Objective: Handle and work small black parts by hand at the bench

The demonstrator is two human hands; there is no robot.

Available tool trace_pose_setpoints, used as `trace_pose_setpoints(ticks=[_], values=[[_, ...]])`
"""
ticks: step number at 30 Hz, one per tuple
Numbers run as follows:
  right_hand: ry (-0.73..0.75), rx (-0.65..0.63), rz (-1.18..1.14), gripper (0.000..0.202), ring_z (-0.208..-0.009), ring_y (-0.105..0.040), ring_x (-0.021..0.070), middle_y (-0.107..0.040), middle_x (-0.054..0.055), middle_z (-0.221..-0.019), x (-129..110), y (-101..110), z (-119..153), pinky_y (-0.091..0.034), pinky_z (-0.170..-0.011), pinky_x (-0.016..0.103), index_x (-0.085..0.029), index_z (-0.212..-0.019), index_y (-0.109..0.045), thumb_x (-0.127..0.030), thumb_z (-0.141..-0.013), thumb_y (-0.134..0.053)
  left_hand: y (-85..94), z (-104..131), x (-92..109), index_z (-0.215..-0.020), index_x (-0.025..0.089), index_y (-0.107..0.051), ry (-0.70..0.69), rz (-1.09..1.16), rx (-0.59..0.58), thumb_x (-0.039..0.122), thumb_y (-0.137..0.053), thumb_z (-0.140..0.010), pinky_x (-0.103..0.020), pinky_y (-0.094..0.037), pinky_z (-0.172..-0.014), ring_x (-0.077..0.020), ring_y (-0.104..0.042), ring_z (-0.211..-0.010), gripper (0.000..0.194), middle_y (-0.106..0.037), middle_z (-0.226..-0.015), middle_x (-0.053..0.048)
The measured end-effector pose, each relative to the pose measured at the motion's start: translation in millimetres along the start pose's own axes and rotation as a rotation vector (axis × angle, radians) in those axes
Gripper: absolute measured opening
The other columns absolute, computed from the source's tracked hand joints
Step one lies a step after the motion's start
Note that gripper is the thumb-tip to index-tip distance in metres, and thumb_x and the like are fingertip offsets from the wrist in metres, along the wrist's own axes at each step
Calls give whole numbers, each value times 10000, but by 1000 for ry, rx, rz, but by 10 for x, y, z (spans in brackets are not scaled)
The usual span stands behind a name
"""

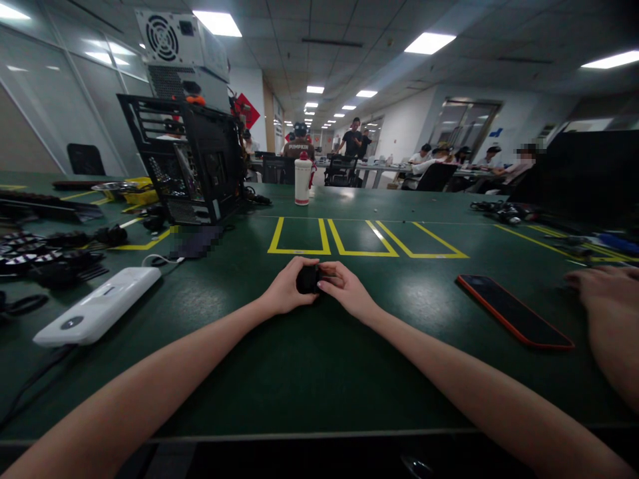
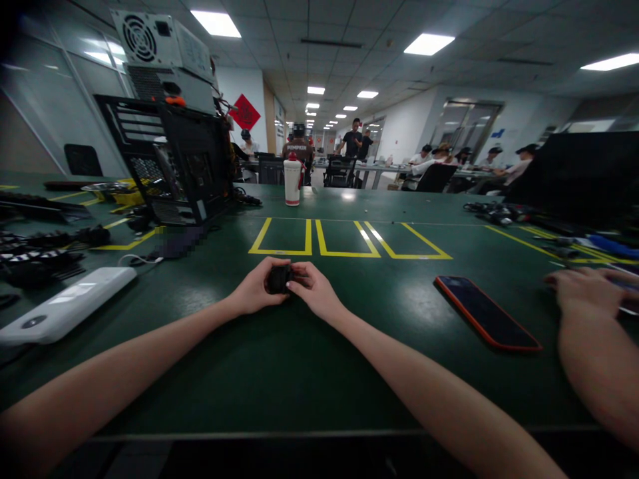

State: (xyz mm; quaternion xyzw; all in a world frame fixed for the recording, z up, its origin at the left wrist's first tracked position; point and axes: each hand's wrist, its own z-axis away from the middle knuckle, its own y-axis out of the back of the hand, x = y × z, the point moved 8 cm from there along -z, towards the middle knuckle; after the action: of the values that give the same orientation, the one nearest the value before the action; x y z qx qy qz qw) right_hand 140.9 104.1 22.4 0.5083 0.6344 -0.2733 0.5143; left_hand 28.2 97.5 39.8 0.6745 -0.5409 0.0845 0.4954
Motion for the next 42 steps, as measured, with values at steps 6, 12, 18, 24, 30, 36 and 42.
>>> trace_pose_setpoints(ticks=[6, 12, 18, 24, 30, 36, 42], values=[[-36, -29, -23, 360, -1032, -541, 189, -556, 52, -1072, 49, -18, -6, -410, -930, 398, -198, -1031, -500, -193, -690, -614, -8, 0, -12, -1156, 206, -405, -7, -30, -4, 171, -659, -609, -390, -436, -811, -238, -499, -1000, 604, -481, -1118, -80], [-6, -25, -54, 260, -929, -579, 159, -548, 23, -1009, -7, -37, 19, -455, -864, 361, -210, -937, -494, -231, -705, -609, -6, -4, -7, -1154, 204, -406, -8, -43, -3, 160, -661, -600, -387, -437, -811, -239, -499, -1002, 612, -480, -1116, -76], [22, 5, 17, 241, -974, -554, 162, -561, 25, -989, 2, -8, -10, -437, -892, 358, -207, -964, -510, -238, -735, -577, 5, -7, 13, -1148, 200, -414, -10, -28, 3, 169, -660, -605, -390, -437, -809, -238, -501, -999, 598, -485, -1110, -81], [-17, -36, 10, 335, -1019, -542, 183, -549, 44, -1071, 26, -22, -8, -422, -920, 395, -208, -1042, -492, -213, -721, -588, 1, -3, 12, -1148, 200, -412, -22, -13, 2, 177, -657, -613, -405, -430, -816, -241, -501, -999, 589, -488, -1104, -84], [5, -39, -4, 300, -989, -552, 176, -538, 19, -1018, -36, -49, 38, -449, -885, 374, -213, -939, -480, -188, -679, -629, -9, -1, -1, -1156, 197, -402, -23, -21, -3, 160, -653, -611, -402, -423, -833, -244, -495, -1013, 602, -474, -1120, -87], [30, -6, 15, 210, -971, -555, 165, -553, 27, -985, -31, -21, 10, -436, -892, 365, -209, -962, -505, -238, -759, -548, -11, -7, 1, -1151, 191, -405, -20, -15, -1, 161, -659, -601, -400, -418, -844, -247, -482, -1033, 606, -473, -1124, -89], [-15, -37, 14, 345, -1045, -527, 180, -538, 53, -1104, -23, -38, 6, -385, -955, 390, -207, -1084, -490, -216, -746, -560, -12, 0, -10, -1150, 200, -408, -4, 19, 1, 150, -654, -603, -402, -426, -824, -239, -502, -1003, 601, -486, -1113, -86]])
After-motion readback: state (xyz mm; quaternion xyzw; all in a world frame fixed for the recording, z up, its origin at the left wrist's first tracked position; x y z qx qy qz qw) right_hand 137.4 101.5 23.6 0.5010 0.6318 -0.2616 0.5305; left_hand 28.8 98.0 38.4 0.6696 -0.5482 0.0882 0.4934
